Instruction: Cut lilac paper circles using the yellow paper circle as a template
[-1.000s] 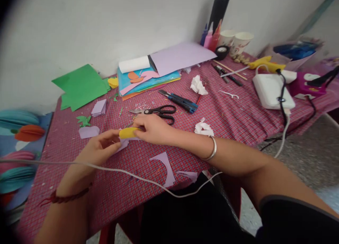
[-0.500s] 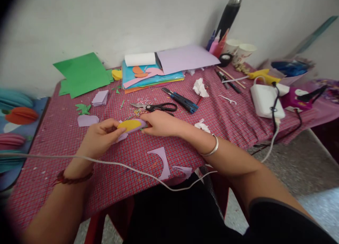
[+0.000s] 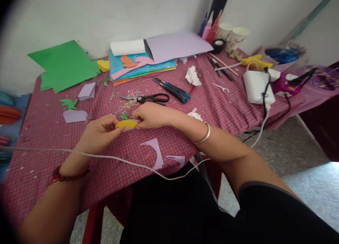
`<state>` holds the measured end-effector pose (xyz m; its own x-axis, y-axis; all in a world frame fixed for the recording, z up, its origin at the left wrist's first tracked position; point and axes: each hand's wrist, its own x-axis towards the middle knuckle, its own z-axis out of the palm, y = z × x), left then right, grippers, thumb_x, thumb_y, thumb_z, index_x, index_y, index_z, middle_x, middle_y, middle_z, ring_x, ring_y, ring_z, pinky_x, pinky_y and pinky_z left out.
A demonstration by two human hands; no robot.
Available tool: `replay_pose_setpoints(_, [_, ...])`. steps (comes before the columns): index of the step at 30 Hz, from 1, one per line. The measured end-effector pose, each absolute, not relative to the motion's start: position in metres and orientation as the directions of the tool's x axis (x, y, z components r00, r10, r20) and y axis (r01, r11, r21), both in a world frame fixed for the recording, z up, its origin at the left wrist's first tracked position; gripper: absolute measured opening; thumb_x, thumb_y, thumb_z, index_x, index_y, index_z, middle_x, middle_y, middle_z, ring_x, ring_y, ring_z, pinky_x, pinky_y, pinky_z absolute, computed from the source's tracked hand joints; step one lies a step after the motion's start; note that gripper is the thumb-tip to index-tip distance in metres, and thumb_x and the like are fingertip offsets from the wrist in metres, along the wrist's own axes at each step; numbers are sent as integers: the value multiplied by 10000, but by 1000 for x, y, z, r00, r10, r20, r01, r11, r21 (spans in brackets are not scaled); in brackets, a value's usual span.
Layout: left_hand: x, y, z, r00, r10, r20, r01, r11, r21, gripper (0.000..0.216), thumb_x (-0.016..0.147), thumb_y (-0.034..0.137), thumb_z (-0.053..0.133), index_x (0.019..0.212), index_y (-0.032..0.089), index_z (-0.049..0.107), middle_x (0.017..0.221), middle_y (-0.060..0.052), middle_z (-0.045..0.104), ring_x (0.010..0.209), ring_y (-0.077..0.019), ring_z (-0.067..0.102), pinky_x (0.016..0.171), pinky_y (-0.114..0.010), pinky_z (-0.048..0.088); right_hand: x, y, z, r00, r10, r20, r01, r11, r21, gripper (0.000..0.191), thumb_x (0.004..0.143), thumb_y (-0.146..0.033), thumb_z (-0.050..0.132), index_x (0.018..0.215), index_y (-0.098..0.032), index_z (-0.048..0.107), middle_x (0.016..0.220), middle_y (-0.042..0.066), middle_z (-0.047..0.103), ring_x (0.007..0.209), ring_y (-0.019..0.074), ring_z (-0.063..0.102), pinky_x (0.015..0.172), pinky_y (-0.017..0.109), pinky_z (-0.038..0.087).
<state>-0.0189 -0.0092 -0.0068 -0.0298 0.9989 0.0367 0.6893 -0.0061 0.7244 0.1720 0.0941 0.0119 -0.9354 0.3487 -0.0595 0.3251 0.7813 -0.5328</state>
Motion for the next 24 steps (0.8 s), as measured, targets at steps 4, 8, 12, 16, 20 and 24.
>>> replay_pose_setpoints(4, [-17, -7, -14, -47, 999, -21, 657, 47, 752, 83, 699, 263, 626, 732, 186, 631, 590, 17, 548, 532, -127, 464, 479, -234, 322, 169, 96, 7, -934, 357, -34, 315, 772, -552, 69, 784, -145, 596, 715, -138, 592, 614, -26, 537, 554, 89, 424, 545, 234, 254])
replay_pose_setpoints(8, [-12, -7, -17, -11, 999, -43, 629, 40, 777, 130, 692, 258, 641, 796, 179, 642, 607, 17, 563, 545, -128, 484, 494, -234, 345, 169, 97, 3, -939, 343, -25, 298, 775, -558, 63, 781, -147, 599, 720, -131, 596, 609, -29, 533, 547, 85, 422, 549, 230, 260])
replay_pose_setpoints(12, [-9, -7, -15, 20, 1000, -18, 661, 0, 751, 95, 704, 258, 644, 770, 190, 649, 573, 32, 523, 519, -113, 447, 483, -229, 317, 171, 96, 4, -945, 324, -46, 292, 772, -565, 31, 774, -171, 613, 773, -140, 619, 623, -29, 558, 548, 90, 435, 557, 226, 272])
replay_pose_setpoints(16, [-10, -7, -14, 17, 1000, 12, 695, -21, 718, 67, 742, 249, 607, 744, 199, 651, 542, 39, 496, 498, -112, 416, 479, -238, 290, 172, 96, 6, -945, 321, -65, 303, 782, -544, 81, 748, -207, 659, 783, -147, 618, 626, -30, 564, 547, 93, 435, 549, 231, 266])
replay_pose_setpoints(20, [-12, -8, -14, 32, 998, 50, 714, -58, 698, 118, 783, 227, 547, 712, 197, 636, 580, 22, 536, 538, -126, 452, 508, -251, 305, 173, 97, 9, -944, 326, -57, 297, 759, -579, 103, 768, -231, 665, 771, -144, 611, 622, -32, 551, 559, 93, 438, 551, 234, 265])
replay_pose_setpoints(24, [-12, -8, -15, 51, 996, 68, 710, -84, 699, 107, 772, 212, 545, 702, 201, 626, 575, 26, 526, 541, -127, 453, 508, -246, 305, 171, 97, 7, -938, 346, -10, 269, 712, -648, 68, 820, -199, 604, 797, -137, 620, 631, -29, 553, 590, 95, 453, 578, 231, 286])
